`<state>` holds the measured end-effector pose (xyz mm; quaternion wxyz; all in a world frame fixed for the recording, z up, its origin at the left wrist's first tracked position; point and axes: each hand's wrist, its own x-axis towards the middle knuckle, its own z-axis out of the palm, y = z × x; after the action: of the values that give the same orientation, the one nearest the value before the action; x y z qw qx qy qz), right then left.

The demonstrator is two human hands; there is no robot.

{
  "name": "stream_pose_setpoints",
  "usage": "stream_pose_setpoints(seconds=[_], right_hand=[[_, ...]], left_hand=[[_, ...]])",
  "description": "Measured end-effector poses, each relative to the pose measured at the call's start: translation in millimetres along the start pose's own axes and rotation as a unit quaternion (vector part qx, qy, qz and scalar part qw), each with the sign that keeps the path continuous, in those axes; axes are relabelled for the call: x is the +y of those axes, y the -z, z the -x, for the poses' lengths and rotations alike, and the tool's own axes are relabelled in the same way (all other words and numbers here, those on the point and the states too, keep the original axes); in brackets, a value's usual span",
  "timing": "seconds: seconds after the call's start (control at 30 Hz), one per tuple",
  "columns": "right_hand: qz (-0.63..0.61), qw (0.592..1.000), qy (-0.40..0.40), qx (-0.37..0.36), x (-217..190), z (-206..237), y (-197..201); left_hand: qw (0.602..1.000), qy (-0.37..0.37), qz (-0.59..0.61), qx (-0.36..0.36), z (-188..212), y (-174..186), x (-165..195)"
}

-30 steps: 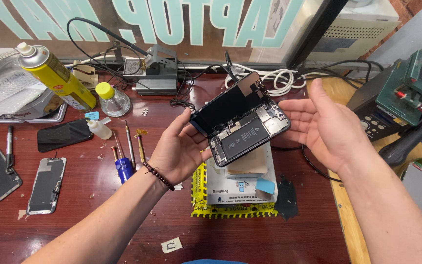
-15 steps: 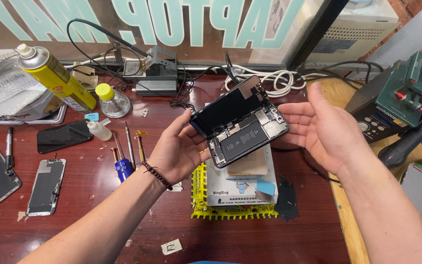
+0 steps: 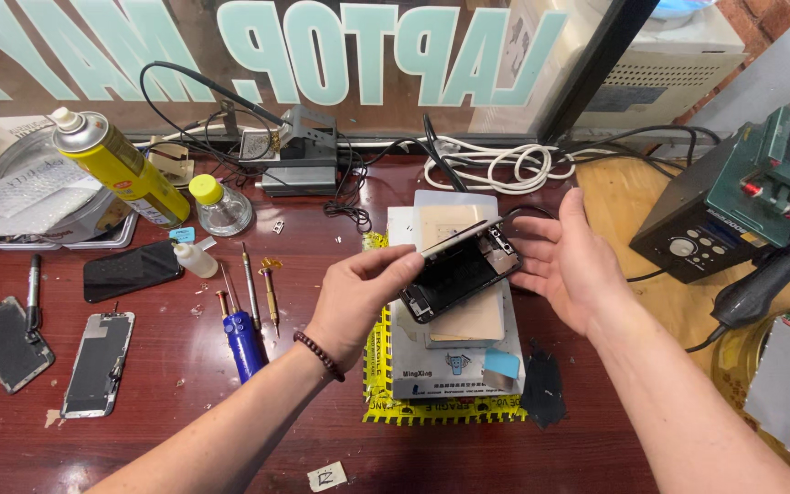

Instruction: The person repairs a smartphone at a workbench. They heat the phone with a heat gun, work a pry tool around the display edge, slide a plastic card along the seam, and lift the display open to expose the internal components.

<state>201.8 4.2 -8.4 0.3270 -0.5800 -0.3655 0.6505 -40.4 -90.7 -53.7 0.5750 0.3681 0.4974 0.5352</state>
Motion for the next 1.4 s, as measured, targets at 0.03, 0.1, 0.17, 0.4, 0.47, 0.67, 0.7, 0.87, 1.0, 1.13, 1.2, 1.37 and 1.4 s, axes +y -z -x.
stream_pose_setpoints(seconds=[0.03,0.1,0.17,0.4,0.47,0.67,0.7,0.87,1.0,1.13,1.2,1.37,1.4], right_hand=[[-0.011,1.000,-0.001,0.006,3,-3,0],[-0.034,0.999,-0.003,0.020,8,-8,2],[-0.036,0.999,0.002,0.031,12,-13,2],[-0.039,0.999,0.021,0.012,26,-21,6],[0.007,0.999,0.030,0.032,33,-17,8],[0.119,0.989,0.035,0.076,52,-6,8],[0.124,0.987,0.050,0.086,53,-7,5],[0.100,0.984,0.116,0.094,41,-7,-9],[0.029,0.984,0.169,0.053,24,11,-33],[-0.064,0.987,0.137,-0.060,16,39,-64],[-0.030,0.986,0.158,-0.048,11,48,-68],[-0.094,0.970,0.174,-0.143,-6,57,-45],[-0.115,0.969,0.151,-0.158,-7,58,-42]], left_hand=[[0.999,-0.002,-0.049,0.004,3,-3,-1],[0.989,-0.007,-0.146,0.008,9,-8,-3],[0.965,-0.105,-0.241,0.012,16,-14,-6],[0.898,-0.185,-0.398,0.021,34,-26,-4],[0.885,-0.192,-0.425,0.020,35,-29,2],[0.825,-0.112,-0.554,0.015,13,-45,28],[0.807,-0.093,-0.584,-0.004,9,-49,31],[0.807,-0.067,-0.587,-0.002,2,-64,40],[0.814,-0.096,-0.571,0.052,5,-62,51],[0.850,-0.057,-0.511,0.110,7,-63,60],[0.862,-0.100,-0.486,0.105,6,-64,64],[0.992,0.110,-0.020,-0.050,-4,-43,81],[0.979,0.157,0.101,-0.080,-5,-41,83]])
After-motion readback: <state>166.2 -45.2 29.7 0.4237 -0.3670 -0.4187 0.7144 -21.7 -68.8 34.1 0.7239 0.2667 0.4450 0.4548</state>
